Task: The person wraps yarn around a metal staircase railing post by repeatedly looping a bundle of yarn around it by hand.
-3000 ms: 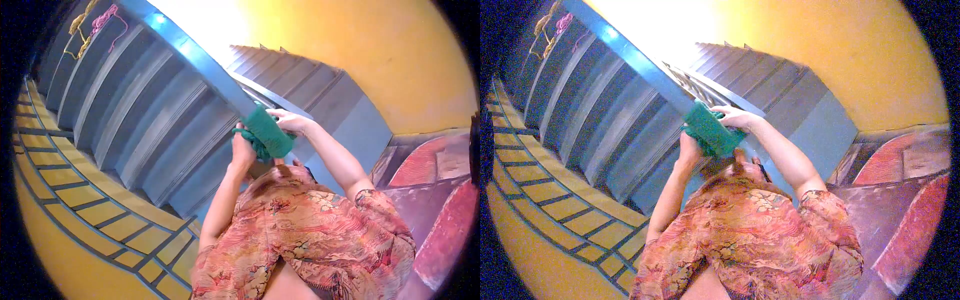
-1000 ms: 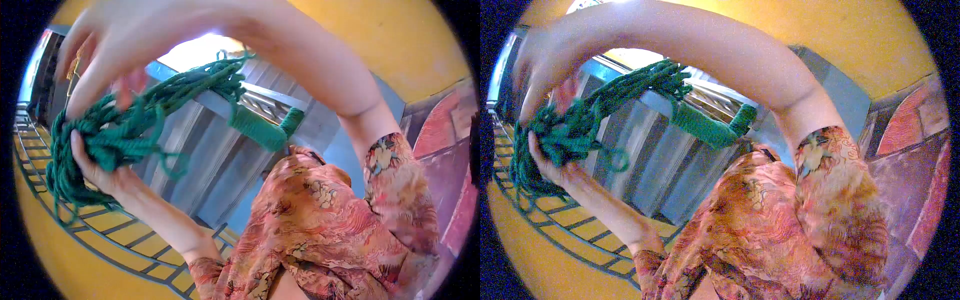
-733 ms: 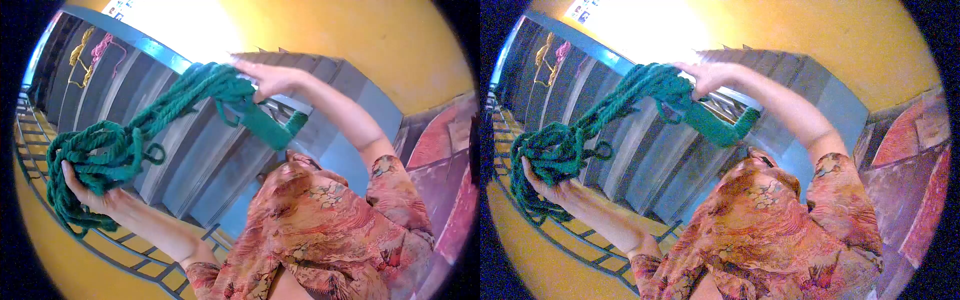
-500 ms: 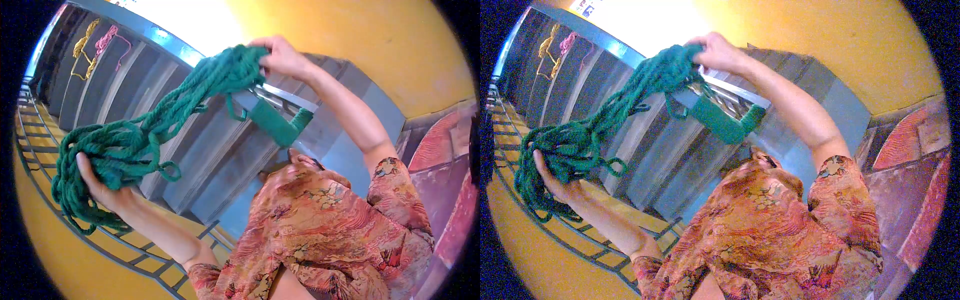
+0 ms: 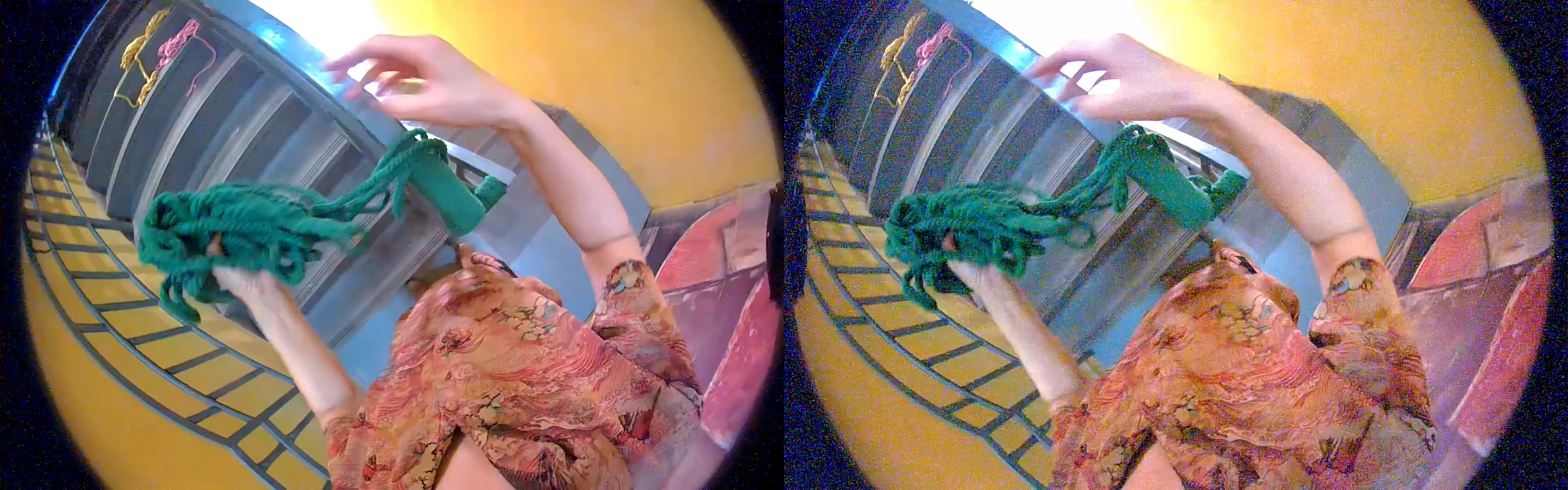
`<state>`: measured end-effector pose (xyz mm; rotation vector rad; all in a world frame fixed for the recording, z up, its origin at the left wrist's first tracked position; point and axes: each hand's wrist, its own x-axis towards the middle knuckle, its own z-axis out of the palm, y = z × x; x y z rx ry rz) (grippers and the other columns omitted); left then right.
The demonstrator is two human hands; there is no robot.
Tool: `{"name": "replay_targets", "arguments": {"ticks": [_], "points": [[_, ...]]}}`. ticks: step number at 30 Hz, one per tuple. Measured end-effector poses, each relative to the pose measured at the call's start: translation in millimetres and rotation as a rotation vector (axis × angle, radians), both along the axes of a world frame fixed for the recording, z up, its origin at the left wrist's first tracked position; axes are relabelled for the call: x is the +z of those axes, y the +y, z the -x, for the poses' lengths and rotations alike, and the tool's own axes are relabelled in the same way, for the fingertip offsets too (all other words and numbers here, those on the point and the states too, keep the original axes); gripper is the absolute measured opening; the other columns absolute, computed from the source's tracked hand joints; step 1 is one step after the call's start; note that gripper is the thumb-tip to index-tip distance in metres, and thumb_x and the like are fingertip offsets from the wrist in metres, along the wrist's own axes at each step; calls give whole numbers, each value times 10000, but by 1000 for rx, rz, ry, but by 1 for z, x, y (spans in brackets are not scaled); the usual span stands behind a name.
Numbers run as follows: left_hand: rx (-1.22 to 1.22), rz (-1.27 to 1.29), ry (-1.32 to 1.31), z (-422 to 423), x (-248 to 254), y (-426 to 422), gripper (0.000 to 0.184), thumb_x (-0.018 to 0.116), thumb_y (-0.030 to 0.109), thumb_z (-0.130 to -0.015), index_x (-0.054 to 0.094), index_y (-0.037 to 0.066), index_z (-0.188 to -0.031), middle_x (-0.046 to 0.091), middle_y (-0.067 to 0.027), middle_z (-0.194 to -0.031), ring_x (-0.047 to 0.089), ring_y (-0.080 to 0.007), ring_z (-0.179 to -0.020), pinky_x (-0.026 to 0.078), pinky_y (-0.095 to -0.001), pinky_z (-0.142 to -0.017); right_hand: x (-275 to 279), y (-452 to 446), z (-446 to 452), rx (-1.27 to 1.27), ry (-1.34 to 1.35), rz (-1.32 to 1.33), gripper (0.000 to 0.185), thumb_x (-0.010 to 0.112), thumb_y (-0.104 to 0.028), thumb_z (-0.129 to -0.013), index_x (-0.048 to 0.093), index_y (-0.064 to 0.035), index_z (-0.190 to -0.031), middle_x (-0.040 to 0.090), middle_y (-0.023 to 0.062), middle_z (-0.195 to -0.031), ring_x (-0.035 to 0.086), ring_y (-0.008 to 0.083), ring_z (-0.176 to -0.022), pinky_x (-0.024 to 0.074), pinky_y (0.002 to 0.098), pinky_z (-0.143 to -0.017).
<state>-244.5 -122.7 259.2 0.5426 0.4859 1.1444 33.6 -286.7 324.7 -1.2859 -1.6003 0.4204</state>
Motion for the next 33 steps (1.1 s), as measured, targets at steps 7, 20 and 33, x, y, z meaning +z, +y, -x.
{"name": "replay_targets", "arguments": {"ticks": [7, 20, 33], "points": [[-17, -19, -66, 76, -28, 26, 408, 634, 140, -755, 554, 47, -1144, 574, -126, -1166, 535, -297, -1095, 431, -473, -974, -120, -58, -57, 123, 293, 608, 587, 618, -79, -754, 466, -13, -1317, 603, 49, -998, 564, 130, -844, 470, 266, -765], [-198, 19, 362, 37, -80, -35, 550, 707, -5, -742, 493, 11, -1248, 552, -101, -1202, 529, -265, -1112, 431, -420, -985, -15, -6, 35, -107, 100, -101, 160, 596, -100, -820, 606, -30, -964, 584, 34, -847, 550, 90, -733, 461, 263, -646], [-400, -216, 53, -20, -109, -94, 685, 686, 334, -791, 387, 66, -1346, 426, -104, -1375, 424, -297, -1256, 369, -463, -1045, -62, -26, 99, 25, -191, -259, 377, 575, 14, -731, 607, -44, -1102, 614, 118, -1085, 638, 271, -903, 533, 344, -759]]}}
